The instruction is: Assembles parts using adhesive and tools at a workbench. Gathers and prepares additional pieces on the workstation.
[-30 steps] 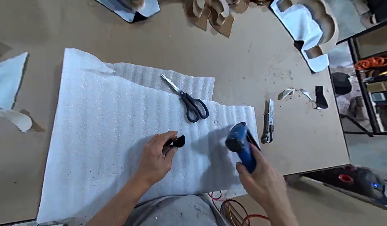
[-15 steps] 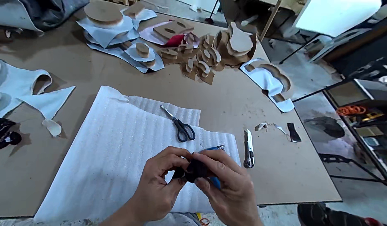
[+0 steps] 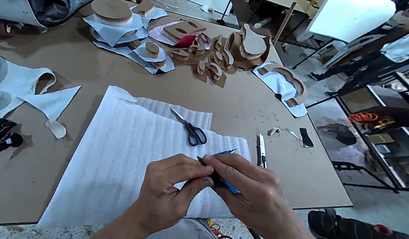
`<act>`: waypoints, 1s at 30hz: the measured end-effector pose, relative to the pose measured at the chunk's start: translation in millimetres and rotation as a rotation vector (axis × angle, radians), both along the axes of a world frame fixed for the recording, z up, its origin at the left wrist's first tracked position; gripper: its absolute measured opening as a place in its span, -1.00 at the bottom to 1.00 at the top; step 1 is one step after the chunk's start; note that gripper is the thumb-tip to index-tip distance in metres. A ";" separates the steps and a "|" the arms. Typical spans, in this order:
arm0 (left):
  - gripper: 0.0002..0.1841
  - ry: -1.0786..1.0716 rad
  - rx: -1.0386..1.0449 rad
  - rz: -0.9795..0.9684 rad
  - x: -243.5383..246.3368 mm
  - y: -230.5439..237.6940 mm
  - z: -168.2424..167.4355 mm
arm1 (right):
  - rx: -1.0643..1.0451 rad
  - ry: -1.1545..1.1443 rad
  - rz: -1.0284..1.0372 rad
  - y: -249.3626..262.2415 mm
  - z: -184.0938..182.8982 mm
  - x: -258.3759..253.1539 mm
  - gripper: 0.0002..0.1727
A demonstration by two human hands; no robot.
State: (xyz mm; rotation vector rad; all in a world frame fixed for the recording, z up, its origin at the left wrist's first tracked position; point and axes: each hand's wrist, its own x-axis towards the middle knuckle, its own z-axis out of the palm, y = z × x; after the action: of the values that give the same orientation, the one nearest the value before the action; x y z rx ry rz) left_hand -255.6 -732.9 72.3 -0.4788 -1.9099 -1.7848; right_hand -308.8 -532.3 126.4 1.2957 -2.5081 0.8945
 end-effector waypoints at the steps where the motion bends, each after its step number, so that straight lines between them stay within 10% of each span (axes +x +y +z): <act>1: -0.86 -0.006 0.031 -0.014 0.0 -0.6 1.3 | -0.018 -0.013 -0.003 -1.2 0.8 0.3 -0.76; 11: -0.79 -0.284 0.111 0.018 3.6 -2.5 -3.6 | -0.379 0.084 -0.222 -36.6 -50.9 12.2 -0.78; 21: -0.85 -0.302 -0.343 -0.003 -45.5 -58.4 -141.8 | -0.082 -0.125 -0.317 -81.8 -202.7 -23.3 -0.75; 30: -0.84 -0.123 -0.672 0.010 -23.6 -50.0 -166.7 | 0.270 -0.183 -0.182 -27.3 -175.1 -6.9 -0.66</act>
State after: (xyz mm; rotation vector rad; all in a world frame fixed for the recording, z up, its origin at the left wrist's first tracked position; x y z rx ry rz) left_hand -279.2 -782.9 -94.4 -0.5846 -2.5798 -1.1439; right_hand -315.7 -559.6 -48.7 1.0701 -2.9163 0.6804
